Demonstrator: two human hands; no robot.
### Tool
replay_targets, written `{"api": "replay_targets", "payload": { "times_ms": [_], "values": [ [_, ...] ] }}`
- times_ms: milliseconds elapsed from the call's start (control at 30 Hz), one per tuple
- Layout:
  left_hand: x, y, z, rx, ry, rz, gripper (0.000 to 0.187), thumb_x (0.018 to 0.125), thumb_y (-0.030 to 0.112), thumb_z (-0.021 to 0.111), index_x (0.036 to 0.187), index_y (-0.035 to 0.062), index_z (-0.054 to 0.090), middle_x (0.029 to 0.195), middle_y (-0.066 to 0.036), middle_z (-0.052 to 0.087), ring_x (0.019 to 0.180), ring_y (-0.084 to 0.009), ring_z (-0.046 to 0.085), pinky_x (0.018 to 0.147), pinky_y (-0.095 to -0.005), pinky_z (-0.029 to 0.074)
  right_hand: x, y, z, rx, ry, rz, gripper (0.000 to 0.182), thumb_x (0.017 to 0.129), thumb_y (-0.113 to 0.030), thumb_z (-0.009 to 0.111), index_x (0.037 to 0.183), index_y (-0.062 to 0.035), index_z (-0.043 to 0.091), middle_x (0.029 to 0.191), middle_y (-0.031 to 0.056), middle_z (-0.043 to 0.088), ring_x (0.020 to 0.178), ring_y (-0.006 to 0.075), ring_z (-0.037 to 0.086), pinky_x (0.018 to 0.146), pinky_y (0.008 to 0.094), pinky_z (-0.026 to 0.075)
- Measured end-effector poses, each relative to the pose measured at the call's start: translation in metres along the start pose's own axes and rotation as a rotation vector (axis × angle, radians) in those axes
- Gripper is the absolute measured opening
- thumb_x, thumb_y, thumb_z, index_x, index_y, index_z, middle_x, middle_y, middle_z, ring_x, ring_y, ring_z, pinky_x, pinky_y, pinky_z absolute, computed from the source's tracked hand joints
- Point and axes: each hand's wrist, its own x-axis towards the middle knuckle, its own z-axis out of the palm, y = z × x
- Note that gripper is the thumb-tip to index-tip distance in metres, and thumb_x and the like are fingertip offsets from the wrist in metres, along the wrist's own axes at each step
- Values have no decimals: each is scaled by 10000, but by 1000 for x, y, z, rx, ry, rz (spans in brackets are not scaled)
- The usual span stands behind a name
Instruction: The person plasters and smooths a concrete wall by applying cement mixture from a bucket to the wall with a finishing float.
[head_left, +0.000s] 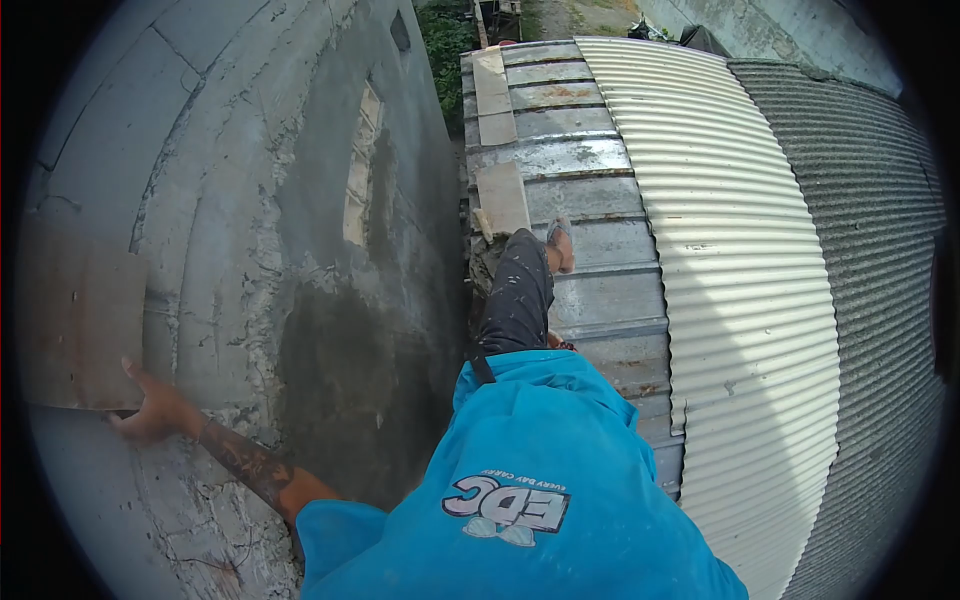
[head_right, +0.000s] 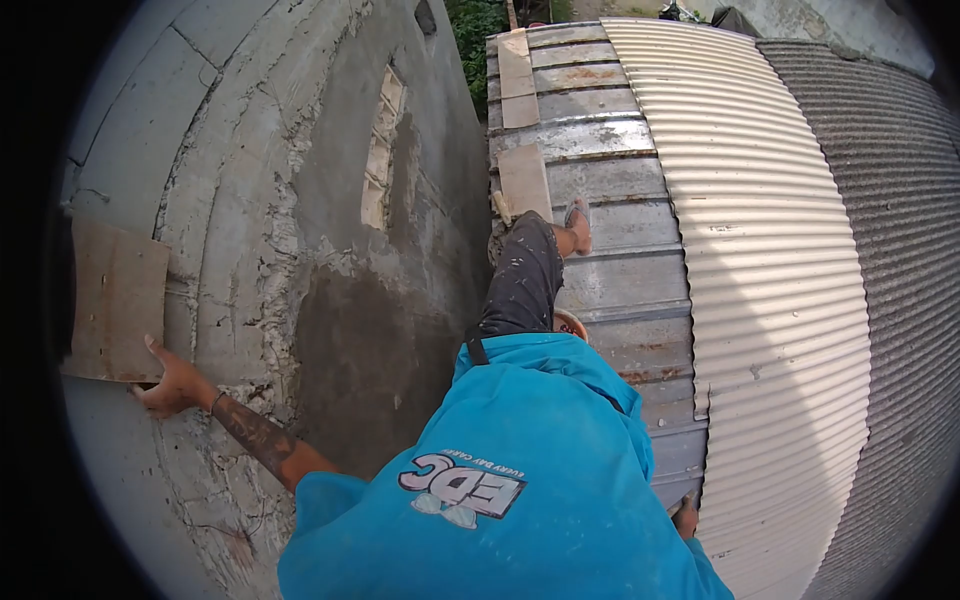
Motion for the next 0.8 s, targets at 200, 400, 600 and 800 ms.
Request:
{"api": "replay_targets", "payload": {
  "times_ms": [200, 400, 600, 800],
  "values": [
    [1, 1, 5, 78, 56, 13, 940, 705, 709, 721, 1194, -75, 552, 1232, -187, 589, 1174, -370, 532, 1061, -531, 310, 11, 14, 19, 52, 23, -28, 520, 873, -398, 686, 1159, 29, 608, 1009, 132, 638, 909, 232, 616, 780, 354, 507],
    [-6, -3, 40, 69, 233, -22, 995, 682, 739, 690, 1201, -97, 549, 1273, -221, 571, 1244, -397, 516, 1133, -630, 138, 28, 8, 40, 116, 80, -49, 524, 874, -403, 686, 1169, 21, 601, 1016, 126, 632, 914, 229, 612, 776, 352, 508],
    [-14, -22, 57, 149, 274, -145, 1023, 649, 696, 707, 1252, -102, 491, 1329, -323, 460, 1320, -490, 365, 1089, -714, 80, 74, -57, 79, 190, 177, -49, 527, 876, -407, 686, 1180, 13, 594, 1023, 121, 626, 919, 227, 608, 771, 350, 509],
    [-47, 76, 82, 347, 625, -56, 828, 746, 641, 658, 1228, 14, 412, 1368, -283, 281, 1360, -535, 123, 1011, -724, 136, 142, -339, 222, 390, 154, -442, 532, 877, -412, 687, 1190, 6, 586, 1029, 116, 620, 923, 225, 604, 766, 347, 510]
  ]
}}
